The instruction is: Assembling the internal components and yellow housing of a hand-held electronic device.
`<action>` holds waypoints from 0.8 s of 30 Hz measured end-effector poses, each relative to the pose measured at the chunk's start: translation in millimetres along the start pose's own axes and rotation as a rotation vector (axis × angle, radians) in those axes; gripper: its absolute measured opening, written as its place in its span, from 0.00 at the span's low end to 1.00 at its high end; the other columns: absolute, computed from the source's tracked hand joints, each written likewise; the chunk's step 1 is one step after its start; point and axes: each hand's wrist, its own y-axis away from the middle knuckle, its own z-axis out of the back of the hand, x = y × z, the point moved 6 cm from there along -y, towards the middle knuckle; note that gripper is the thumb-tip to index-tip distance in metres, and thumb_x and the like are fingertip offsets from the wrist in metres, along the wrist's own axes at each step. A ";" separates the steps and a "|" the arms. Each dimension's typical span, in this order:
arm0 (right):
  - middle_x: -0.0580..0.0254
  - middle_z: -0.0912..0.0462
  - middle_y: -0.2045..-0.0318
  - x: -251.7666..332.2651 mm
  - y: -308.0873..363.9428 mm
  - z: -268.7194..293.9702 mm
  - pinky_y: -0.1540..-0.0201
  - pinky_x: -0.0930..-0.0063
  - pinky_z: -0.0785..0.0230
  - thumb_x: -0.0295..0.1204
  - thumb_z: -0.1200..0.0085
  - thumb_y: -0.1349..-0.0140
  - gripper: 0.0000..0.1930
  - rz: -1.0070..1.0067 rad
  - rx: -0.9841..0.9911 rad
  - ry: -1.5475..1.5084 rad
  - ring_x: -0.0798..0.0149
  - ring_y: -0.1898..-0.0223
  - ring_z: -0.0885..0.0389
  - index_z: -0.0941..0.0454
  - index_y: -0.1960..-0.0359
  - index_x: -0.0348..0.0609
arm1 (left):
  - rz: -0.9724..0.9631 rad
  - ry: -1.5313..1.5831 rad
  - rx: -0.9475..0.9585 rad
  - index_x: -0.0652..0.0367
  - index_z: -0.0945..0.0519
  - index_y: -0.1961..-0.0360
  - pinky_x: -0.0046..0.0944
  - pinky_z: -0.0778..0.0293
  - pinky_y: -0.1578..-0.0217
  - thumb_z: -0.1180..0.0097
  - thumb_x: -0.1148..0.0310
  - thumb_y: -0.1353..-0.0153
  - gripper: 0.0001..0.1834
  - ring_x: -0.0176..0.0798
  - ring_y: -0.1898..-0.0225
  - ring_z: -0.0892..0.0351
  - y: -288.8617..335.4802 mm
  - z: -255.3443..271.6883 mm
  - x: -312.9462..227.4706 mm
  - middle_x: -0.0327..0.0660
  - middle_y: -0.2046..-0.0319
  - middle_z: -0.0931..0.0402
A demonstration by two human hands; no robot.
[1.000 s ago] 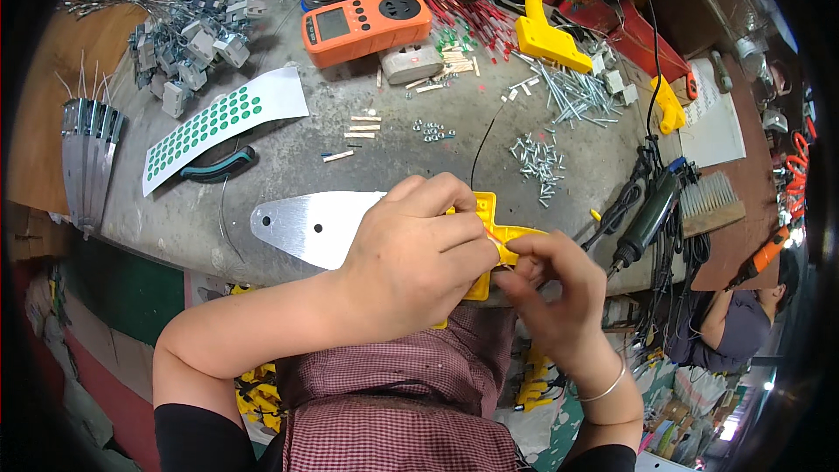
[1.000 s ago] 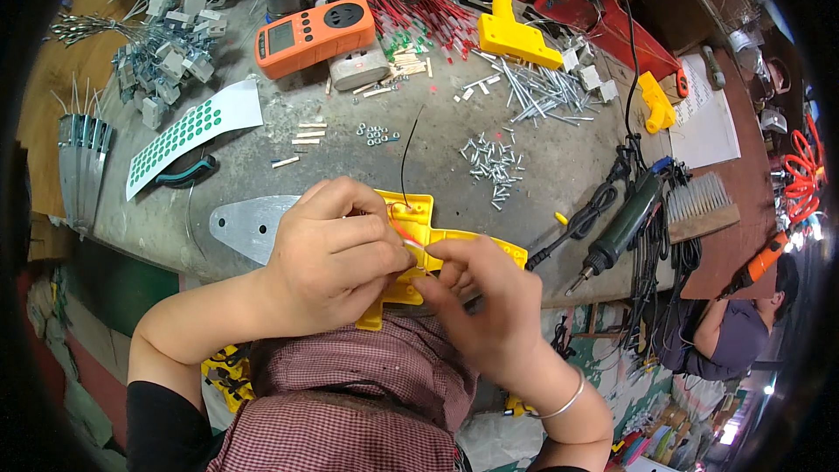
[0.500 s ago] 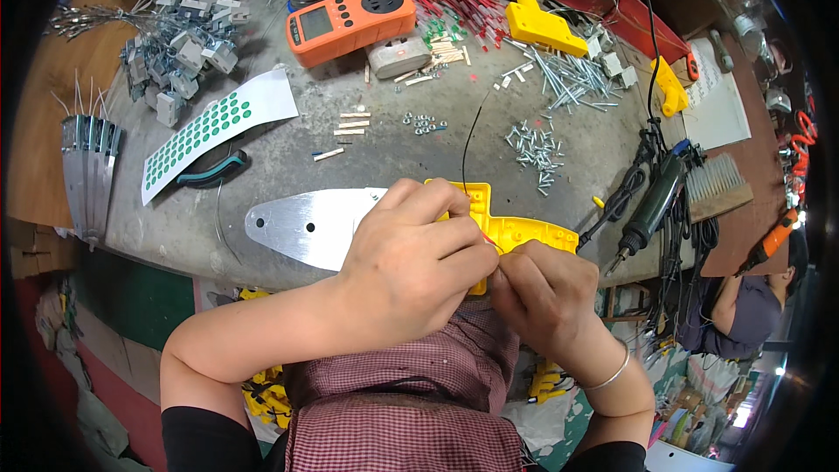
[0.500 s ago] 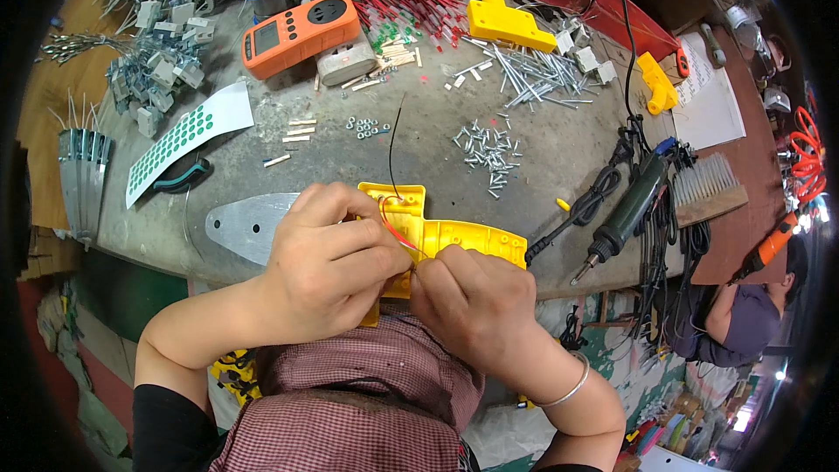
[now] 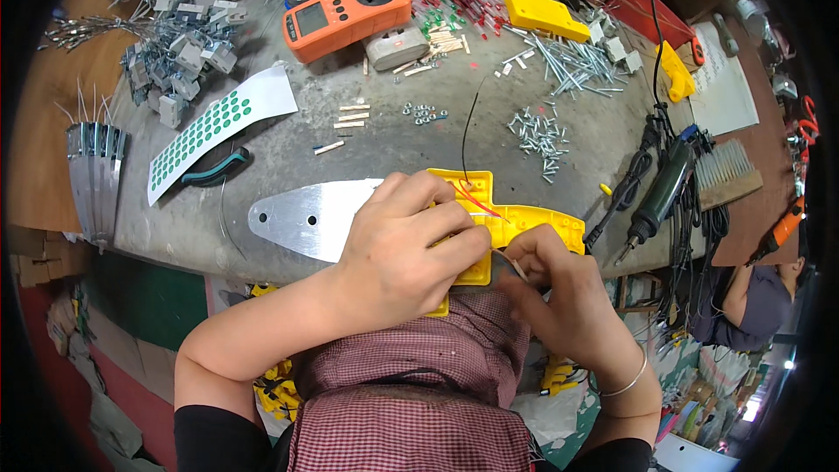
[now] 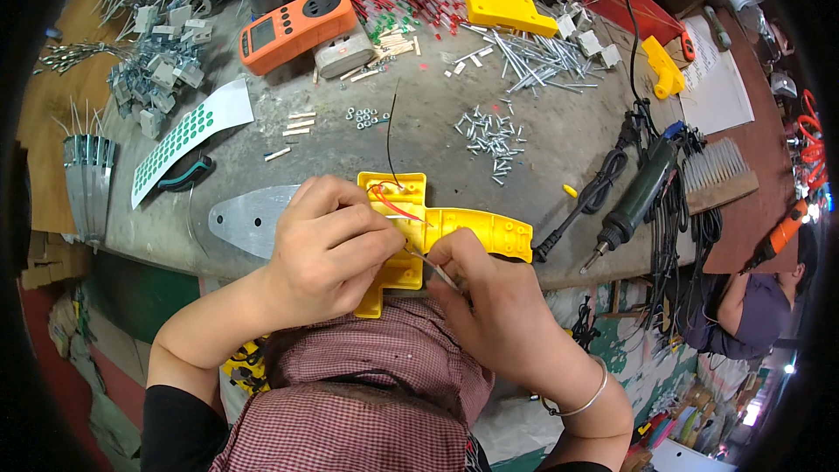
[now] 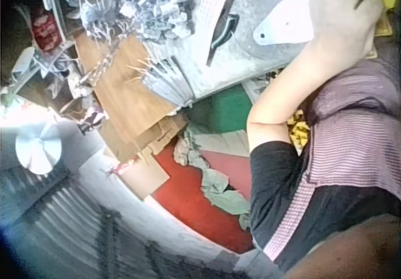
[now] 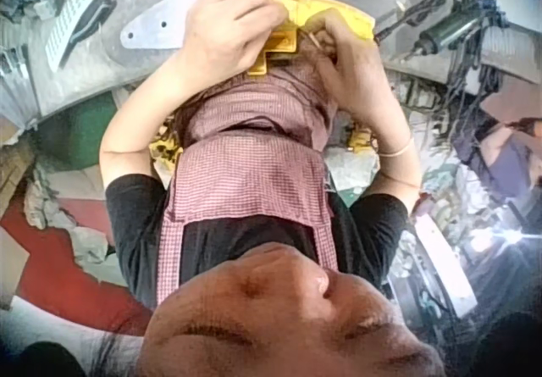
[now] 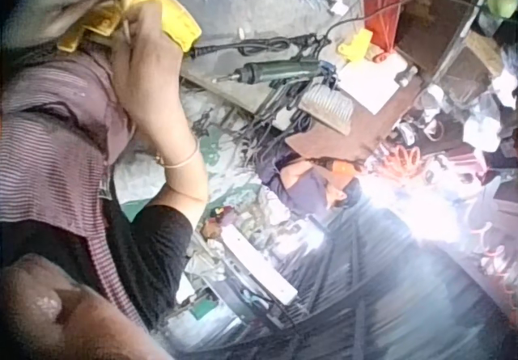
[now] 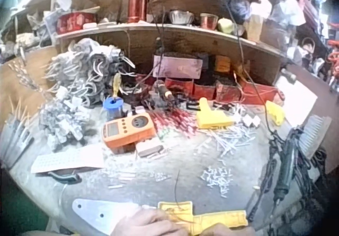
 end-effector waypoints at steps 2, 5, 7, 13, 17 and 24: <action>0.53 0.21 0.71 1.6 -5.1 2.7 0.71 0.63 0.29 0.27 0.40 0.44 0.13 0.019 -0.043 -0.013 0.50 0.72 0.20 0.29 0.60 0.43 | -0.008 -0.027 0.024 0.57 0.18 0.70 0.41 0.32 0.68 0.38 0.73 0.65 0.15 0.43 0.67 0.26 0.3 0.3 -0.2 0.35 0.70 0.22; 0.54 0.21 0.70 14.9 -9.0 3.0 0.71 0.62 0.28 0.27 0.40 0.43 0.12 0.194 -0.090 0.255 0.50 0.71 0.19 0.28 0.59 0.42 | -0.014 -0.063 0.040 0.57 0.19 0.70 0.40 0.33 0.69 0.38 0.73 0.66 0.15 0.43 0.68 0.26 -0.2 0.1 1.5 0.35 0.70 0.22; 0.57 0.22 0.69 26.5 -9.5 9.9 0.70 0.62 0.29 0.27 0.39 0.45 0.13 0.213 -0.090 0.287 0.50 0.69 0.19 0.25 0.59 0.40 | -0.011 -0.077 0.033 0.57 0.19 0.70 0.40 0.34 0.69 0.38 0.73 0.66 0.15 0.43 0.69 0.27 -1.0 1.8 2.7 0.35 0.70 0.22; 0.61 0.27 0.73 16.0 2.8 43.9 0.71 0.64 0.31 0.28 0.36 0.50 0.10 0.351 -0.207 0.565 0.55 0.74 0.25 0.22 0.65 0.43 | -0.029 -0.131 0.005 0.56 0.19 0.71 0.39 0.34 0.69 0.37 0.73 0.67 0.16 0.42 0.68 0.27 2.2 16.7 -3.8 0.35 0.68 0.21; 0.61 0.31 0.78 1.9 2.0 53.5 0.74 0.65 0.33 0.30 0.33 0.54 0.11 0.292 -0.161 0.567 0.57 0.77 0.28 0.26 0.76 0.45 | -0.064 -0.141 0.101 0.56 0.18 0.70 0.39 0.32 0.67 0.37 0.73 0.64 0.14 0.43 0.67 0.25 -1.2 18.8 -12.5 0.35 0.66 0.20; 0.61 0.27 0.76 -24.8 -4.9 64.1 0.75 0.73 0.36 0.21 0.34 0.49 0.07 0.104 -0.099 -0.019 0.64 0.75 0.26 0.23 0.73 0.39 | 0.517 0.119 -0.037 0.63 0.18 0.63 0.39 0.27 0.57 0.36 0.72 0.45 0.09 0.43 0.62 0.21 -39.5 15.1 56.9 0.43 0.64 0.18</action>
